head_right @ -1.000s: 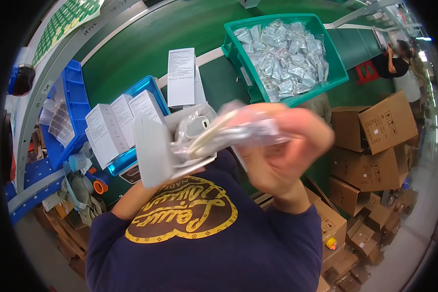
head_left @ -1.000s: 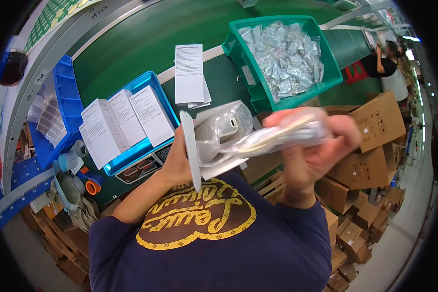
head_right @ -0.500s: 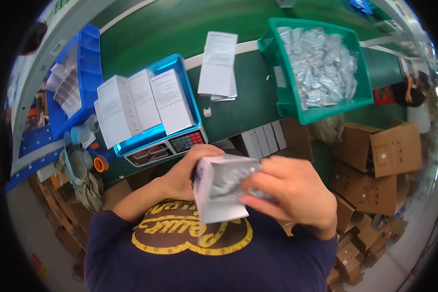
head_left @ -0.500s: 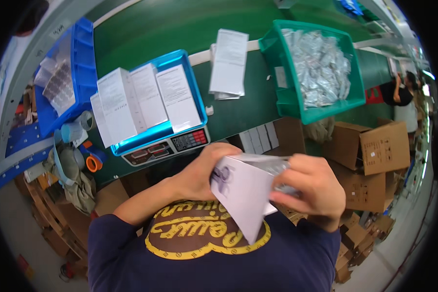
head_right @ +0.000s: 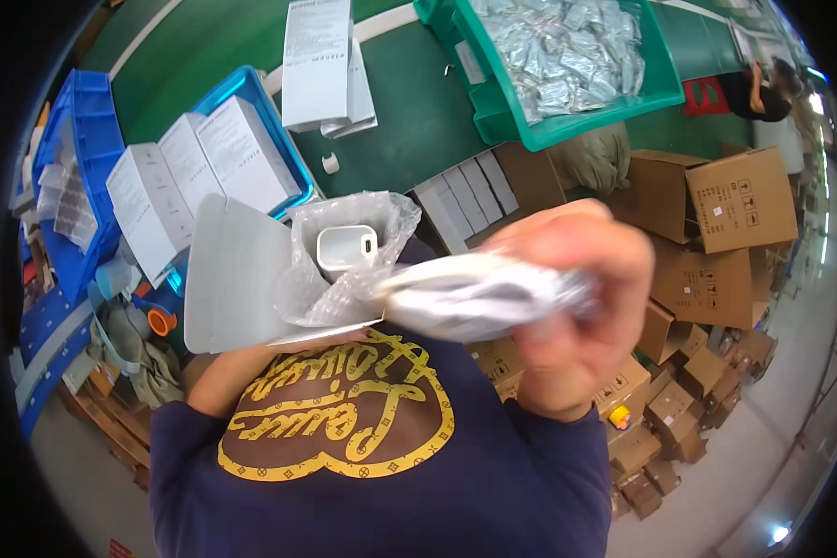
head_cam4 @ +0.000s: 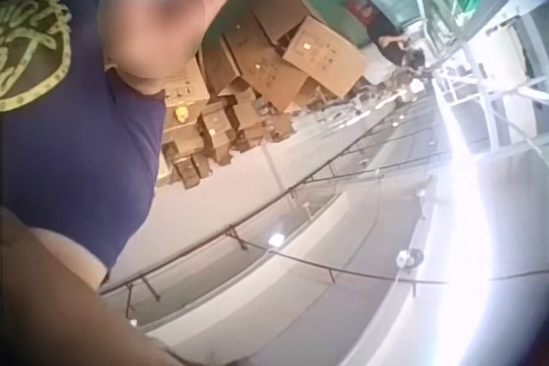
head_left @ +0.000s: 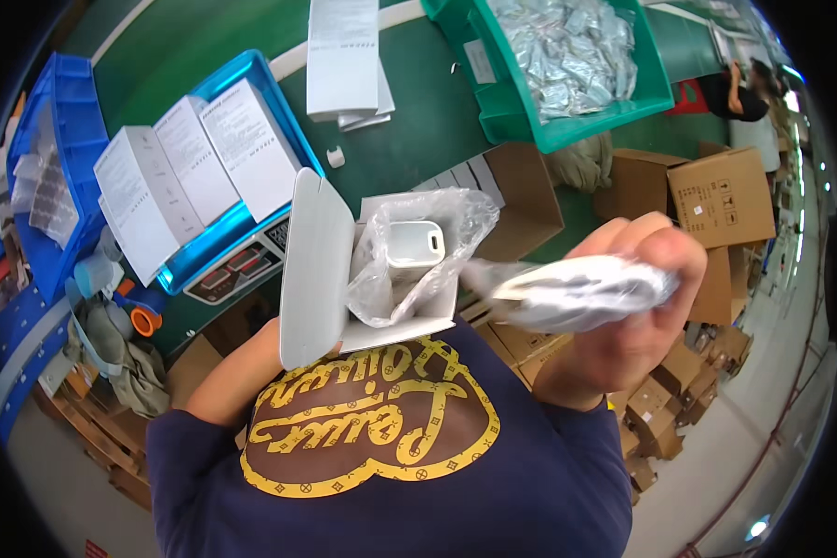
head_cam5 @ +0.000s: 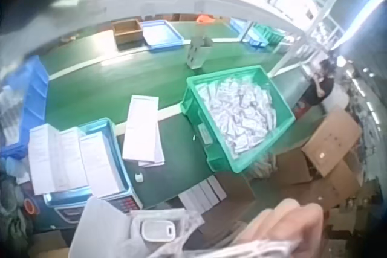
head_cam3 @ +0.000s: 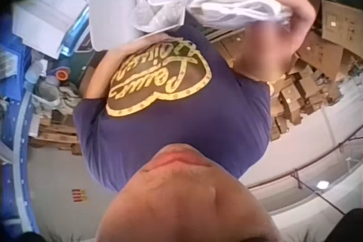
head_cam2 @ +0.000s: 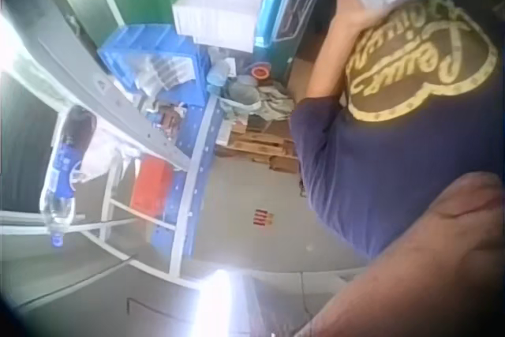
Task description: Packing small white packets into cardboard boxes and sealing them with a tape dispenser.
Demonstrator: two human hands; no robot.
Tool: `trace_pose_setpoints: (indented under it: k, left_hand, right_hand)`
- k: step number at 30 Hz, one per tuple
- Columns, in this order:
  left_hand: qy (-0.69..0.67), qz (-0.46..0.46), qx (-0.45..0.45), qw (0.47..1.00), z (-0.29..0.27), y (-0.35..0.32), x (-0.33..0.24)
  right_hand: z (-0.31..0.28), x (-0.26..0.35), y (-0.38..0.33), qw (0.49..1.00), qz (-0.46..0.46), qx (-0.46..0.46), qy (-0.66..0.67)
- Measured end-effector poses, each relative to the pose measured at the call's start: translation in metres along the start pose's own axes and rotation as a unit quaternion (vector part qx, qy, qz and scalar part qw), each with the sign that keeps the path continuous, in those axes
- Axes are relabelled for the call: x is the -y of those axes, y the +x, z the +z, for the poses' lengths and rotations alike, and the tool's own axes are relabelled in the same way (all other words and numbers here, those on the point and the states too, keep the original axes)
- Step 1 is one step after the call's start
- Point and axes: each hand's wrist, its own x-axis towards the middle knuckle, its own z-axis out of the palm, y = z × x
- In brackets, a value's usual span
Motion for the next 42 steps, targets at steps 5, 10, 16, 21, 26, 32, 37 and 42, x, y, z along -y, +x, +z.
trace_pose_setpoints:
  k: [5,10,16,21,26,32,37,42]
  left_hand:
    - [0.493,0.243,-0.029,0.835,0.062,-0.021,-0.028]
    - [0.612,0.366,-0.019,0.701,0.015,-0.019,-0.003]
    - [0.512,0.479,0.009,0.713,-0.007,-0.012,0.014]
    - [0.594,0.493,-0.028,0.635,0.007,-0.018,0.005]
    - [0.296,0.223,-0.136,0.919,0.022,-0.045,-0.005]
    - [0.358,0.224,-0.007,0.906,0.012,-0.057,-0.018]
    - [0.481,0.528,-0.147,0.684,0.03,-0.052,-0.034]
    - [0.609,0.413,-0.17,0.656,0.054,-0.05,-0.028]
  right_hand:
    - [0.001,0.003,0.018,0.947,-0.028,0.289,-0.139]
    - [0.004,0.01,0.013,0.938,-0.097,0.301,-0.143]
    - [0.012,0.024,0.014,0.86,-0.088,0.436,-0.248]
    - [0.012,0.048,0.023,0.745,-0.093,0.513,-0.416]
    - [0.017,0.022,0.028,0.846,-0.137,0.477,-0.194]
    - [0.018,-0.047,0.019,0.917,0.087,0.375,0.108]
    - [0.057,-0.05,-0.02,0.981,0.124,0.103,0.109]
    - [0.054,-0.049,-0.031,0.972,0.133,0.168,0.094]
